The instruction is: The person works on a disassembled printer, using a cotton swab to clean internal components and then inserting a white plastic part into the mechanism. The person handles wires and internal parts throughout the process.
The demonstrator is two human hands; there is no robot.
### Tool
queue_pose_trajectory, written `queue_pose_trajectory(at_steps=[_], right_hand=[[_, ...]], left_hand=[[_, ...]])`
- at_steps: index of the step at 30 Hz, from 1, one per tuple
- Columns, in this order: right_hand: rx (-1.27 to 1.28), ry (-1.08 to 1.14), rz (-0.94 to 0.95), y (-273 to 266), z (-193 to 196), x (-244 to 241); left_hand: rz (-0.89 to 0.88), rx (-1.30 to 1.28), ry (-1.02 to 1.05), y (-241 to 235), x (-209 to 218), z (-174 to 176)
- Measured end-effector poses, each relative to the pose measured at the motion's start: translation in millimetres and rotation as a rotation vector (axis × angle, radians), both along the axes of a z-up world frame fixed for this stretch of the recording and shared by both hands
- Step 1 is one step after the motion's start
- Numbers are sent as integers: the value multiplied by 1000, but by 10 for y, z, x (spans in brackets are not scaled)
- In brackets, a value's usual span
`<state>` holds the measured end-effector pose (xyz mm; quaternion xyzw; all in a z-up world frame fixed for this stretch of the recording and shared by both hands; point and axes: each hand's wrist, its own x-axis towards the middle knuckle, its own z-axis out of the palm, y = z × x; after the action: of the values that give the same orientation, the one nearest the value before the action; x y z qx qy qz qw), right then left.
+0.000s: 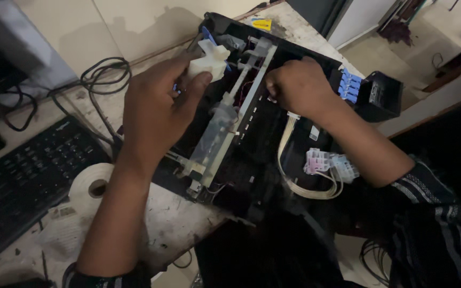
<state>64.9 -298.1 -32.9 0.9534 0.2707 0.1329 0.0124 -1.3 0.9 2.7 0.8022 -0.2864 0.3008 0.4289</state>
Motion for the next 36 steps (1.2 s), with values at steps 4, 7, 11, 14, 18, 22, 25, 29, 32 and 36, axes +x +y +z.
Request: queue_pose_trajectory(at_steps=[4,7,11,14,18,22,25,29,32,36], right_hand=[[-40,18,-31,41,-22,-12],[-45,7,6,48,-6,-25],[-40,0,24,52,16,-43],[-81,-20,16,2,36,-73],[2,-81,-76,-305,230,-84],[-107,-522,-303,-766,673,37],[-92,-529,-217,-733,809,16],[453,63,373,-190,752,-85],[461,-42,839,270,684,-79],[391,-95,751,553,681,-141]], left_hand=[[-33,-34,7,16,-21,20],[-35,-38,3,26,-24,18],[-4,23,-8,35,-15,15],[-41,-54,13,32,-26,7],[-43,-30,-45,41,-15,5],[13,26,41,45,5,-23],[5,11,83,42,21,-22],[-9,46,120,71,41,-20],[-40,71,179,82,46,-10],[-108,54,232,102,37,21]])
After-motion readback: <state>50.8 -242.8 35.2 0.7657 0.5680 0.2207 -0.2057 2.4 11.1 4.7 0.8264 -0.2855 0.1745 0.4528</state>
